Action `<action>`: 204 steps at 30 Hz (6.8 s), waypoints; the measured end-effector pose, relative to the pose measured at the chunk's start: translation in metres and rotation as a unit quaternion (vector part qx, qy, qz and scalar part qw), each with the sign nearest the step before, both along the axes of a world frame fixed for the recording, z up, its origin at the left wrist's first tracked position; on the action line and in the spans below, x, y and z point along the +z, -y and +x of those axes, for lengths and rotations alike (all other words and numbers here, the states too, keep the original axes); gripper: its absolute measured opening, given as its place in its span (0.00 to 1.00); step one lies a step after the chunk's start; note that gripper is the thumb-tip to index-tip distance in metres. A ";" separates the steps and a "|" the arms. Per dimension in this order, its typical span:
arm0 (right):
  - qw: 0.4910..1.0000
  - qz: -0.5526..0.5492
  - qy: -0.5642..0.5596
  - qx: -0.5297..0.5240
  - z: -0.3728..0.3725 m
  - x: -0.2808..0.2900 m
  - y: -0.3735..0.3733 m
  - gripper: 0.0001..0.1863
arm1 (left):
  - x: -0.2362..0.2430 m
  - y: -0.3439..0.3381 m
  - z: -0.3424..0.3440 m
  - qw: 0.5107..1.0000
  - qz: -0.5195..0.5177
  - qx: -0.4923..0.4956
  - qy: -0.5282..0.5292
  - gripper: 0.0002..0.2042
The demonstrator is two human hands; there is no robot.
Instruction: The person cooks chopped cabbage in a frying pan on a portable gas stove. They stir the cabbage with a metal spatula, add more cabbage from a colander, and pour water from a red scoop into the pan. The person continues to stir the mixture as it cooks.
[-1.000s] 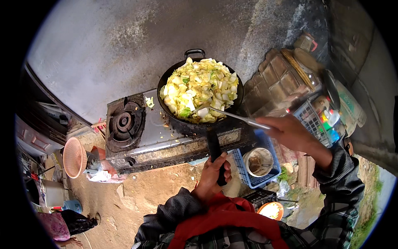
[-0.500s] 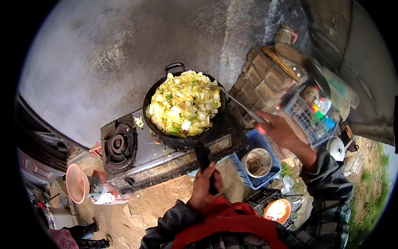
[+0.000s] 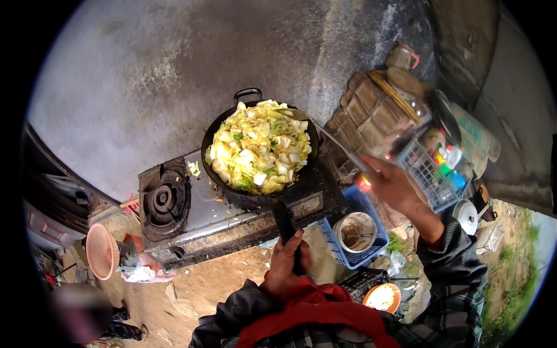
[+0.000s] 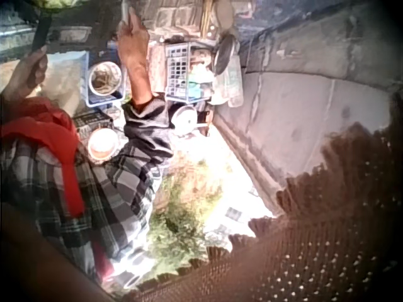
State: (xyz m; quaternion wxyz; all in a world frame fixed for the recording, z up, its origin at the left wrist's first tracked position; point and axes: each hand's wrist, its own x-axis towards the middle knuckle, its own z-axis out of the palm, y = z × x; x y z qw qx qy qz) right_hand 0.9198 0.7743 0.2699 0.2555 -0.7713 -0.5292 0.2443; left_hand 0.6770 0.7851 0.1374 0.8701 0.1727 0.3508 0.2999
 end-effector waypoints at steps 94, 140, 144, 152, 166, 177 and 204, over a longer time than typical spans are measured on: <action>0.974 0.143 -0.169 0.055 -0.140 -0.074 -0.068 0.33 | 0.036 -0.058 -0.042 0.967 0.237 0.067 -0.063 0.19; 0.766 0.032 -0.366 -0.527 -0.014 -0.465 0.396 0.15 | 0.004 -0.099 -0.055 0.848 0.275 -0.075 -0.447 0.26; 0.572 -0.090 -0.383 -0.720 0.000 -0.542 0.500 0.19 | -0.013 -0.108 -0.077 0.874 0.319 -0.018 -0.367 0.22; 0.449 -0.193 -0.294 -0.822 -0.018 -0.757 0.644 0.16 | -0.080 -0.019 -0.160 0.751 0.112 0.046 -0.649 0.16; 0.295 0.065 -0.506 -0.808 -0.067 -0.617 0.585 0.16 | -0.247 0.167 0.020 0.665 0.141 -0.445 -0.583 0.15; 0.691 0.168 -0.446 -0.544 0.005 -0.339 0.501 0.19 | -0.138 0.233 0.131 0.899 0.268 -0.308 -0.161 0.41; 0.939 0.105 -0.328 0.001 0.131 0.066 0.093 0.24 | 0.138 0.037 0.062 0.939 0.336 0.062 0.030 0.24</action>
